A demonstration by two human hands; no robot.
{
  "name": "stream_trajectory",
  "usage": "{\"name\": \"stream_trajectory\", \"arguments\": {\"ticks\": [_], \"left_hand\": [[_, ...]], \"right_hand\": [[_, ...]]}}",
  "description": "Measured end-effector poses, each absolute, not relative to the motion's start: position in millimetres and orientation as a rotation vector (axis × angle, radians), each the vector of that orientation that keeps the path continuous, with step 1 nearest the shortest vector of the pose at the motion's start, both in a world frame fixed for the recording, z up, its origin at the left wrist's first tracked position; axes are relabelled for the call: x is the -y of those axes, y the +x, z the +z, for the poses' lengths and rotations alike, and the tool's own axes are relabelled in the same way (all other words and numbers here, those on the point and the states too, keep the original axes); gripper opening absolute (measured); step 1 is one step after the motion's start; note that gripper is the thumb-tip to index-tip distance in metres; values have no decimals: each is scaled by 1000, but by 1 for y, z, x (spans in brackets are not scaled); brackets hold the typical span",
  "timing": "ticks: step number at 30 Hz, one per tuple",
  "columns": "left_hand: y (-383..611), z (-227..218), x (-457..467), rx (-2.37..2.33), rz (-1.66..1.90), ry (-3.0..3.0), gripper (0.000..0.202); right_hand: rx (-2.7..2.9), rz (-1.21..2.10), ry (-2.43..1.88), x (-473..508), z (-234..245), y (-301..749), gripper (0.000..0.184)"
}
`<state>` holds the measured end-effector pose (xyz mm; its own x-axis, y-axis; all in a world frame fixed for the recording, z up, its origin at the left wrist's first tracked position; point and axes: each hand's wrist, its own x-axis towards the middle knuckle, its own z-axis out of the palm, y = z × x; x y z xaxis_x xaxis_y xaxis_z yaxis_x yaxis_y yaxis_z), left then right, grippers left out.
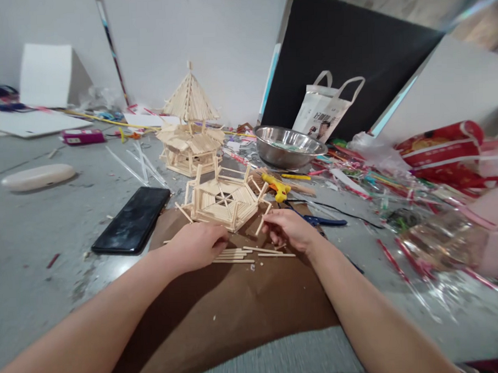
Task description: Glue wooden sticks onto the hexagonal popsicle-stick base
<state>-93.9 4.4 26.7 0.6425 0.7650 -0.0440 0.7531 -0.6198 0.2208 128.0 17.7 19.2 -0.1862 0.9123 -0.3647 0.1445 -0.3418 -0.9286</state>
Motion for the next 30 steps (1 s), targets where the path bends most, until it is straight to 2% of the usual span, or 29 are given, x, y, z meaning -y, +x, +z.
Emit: {"name": "stream_trajectory", "arguments": {"ticks": [8, 13, 20, 24, 27, 30], "left_hand": [[-107, 36, -12, -1285, -6, 2637, 23], [-116, 37, -19, -1290, -42, 2584, 24], [-115, 40, -16, -1302, -87, 2537, 18], [-115, 39, -12, -1247, -119, 2540, 17], [-116, 38, -12, -1206, -156, 2514, 18], [-118, 41, -13, -1198, -187, 2491, 18]], "right_hand": [[1658, 1378, -1704, -12, 24, 132, 19], [1820, 1103, -1781, -13, 18, 132, 25], [1935, 923, -1842, -9, 28, 129, 23], [2183, 857, -1654, -2, 35, 122, 23], [2304, 897, -1470, 4, 37, 115, 12], [2354, 894, -1440, 9, 39, 109, 16]]}}
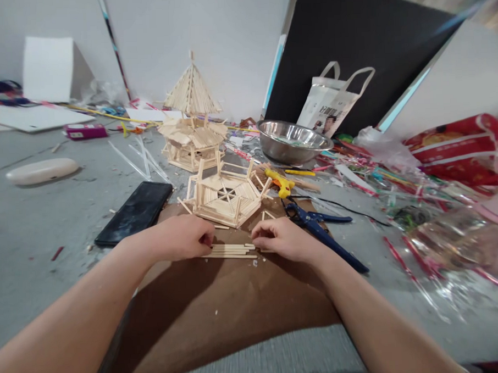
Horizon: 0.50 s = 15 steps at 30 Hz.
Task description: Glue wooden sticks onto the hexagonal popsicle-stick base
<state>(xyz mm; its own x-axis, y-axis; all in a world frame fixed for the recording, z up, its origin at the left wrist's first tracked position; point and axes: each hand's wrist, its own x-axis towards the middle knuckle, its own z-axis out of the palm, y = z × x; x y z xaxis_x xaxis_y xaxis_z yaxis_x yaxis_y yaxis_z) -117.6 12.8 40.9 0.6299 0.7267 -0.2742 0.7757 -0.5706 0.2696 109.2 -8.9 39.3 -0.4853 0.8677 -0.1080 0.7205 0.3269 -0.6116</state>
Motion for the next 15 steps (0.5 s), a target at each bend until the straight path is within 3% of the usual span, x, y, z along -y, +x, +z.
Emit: {"name": "stream_trajectory", "arguments": {"ticks": [3, 9, 15], "left_hand": [[-118, 44, -14, -1229, -199, 2488, 19], [-116, 40, -14, -1331, -197, 2524, 19], [-113, 31, -17, -1360, -127, 2553, 18]], "right_hand": [[2381, 762, -1496, 11, 37, 105, 22], [2567, 440, -1364, 18, 22, 90, 17], [2633, 341, -1397, 22, 18, 84, 22]]}}
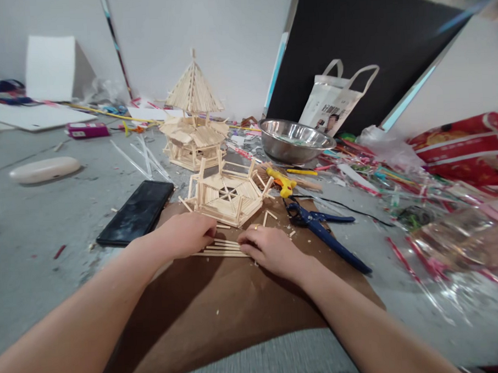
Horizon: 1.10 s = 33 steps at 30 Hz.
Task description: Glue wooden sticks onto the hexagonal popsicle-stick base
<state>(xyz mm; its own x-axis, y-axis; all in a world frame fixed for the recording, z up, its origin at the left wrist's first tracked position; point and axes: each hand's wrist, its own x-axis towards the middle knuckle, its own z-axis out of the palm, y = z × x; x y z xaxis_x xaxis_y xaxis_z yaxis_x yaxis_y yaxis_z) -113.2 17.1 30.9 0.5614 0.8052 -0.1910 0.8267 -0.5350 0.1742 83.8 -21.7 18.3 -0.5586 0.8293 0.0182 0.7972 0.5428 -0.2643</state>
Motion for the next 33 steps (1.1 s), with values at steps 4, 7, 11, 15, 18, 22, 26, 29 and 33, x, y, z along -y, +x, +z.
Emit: {"name": "stream_trajectory", "arguments": {"ticks": [4, 7, 11, 15, 18, 22, 26, 29, 33], "left_hand": [[-111, 31, -13, -1317, -141, 2582, 18], [-109, 32, -10, -1299, -103, 2605, 19], [-109, 33, -10, -1319, -45, 2590, 19], [-107, 37, -11, -1224, 123, 2537, 16], [-102, 39, -8, -1092, 251, 2458, 15], [-96, 41, -3, -976, 410, 2329, 16], [-94, 43, -3, -1005, 545, 2265, 21], [-96, 43, -5, -1135, 629, 2256, 26], [-98, 38, -8, -1227, 595, 2330, 23]], "right_hand": [[2649, 337, -1456, 22, 20, 84, 19], [2630, 360, -1473, 23, 21, 84, 14], [2496, 400, -1438, 21, 23, 86, 19], [2332, 310, -1385, 18, 28, 89, 24], [2389, 238, -1307, 20, 27, 89, 25], [2594, 182, -1236, 24, 27, 87, 25], [2556, 302, -1341, 21, 36, 95, 23], [2298, 740, -1529, 12, 41, 110, 18], [1640, 1452, -1616, -3, 34, 123, 15]]}}
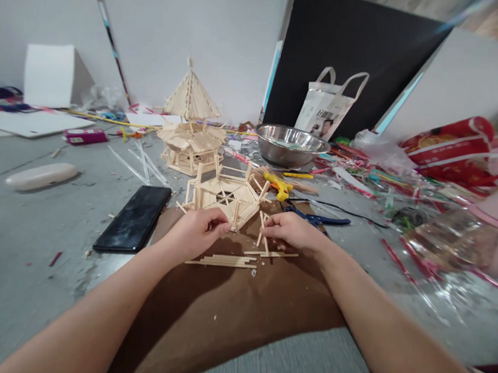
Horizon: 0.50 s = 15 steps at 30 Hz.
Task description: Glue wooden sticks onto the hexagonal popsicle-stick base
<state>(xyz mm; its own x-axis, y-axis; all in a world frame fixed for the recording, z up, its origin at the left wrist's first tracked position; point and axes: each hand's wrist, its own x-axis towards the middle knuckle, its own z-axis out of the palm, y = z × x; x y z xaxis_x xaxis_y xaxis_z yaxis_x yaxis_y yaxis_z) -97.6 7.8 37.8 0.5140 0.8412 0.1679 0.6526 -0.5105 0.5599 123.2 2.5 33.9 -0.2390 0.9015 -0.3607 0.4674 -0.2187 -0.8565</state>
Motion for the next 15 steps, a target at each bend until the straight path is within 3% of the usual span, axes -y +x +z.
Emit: {"name": "stream_trajectory", "arguments": {"ticks": [4, 15], "left_hand": [[-97, 33, -8, -1198, 503, 2421, 23], [-96, 25, -10, -1197, 412, 2519, 25]], "right_hand": [[1135, 1713, -1440, -12, 19, 122, 10], [829, 1584, -1318, -27, 14, 106, 7]]}}
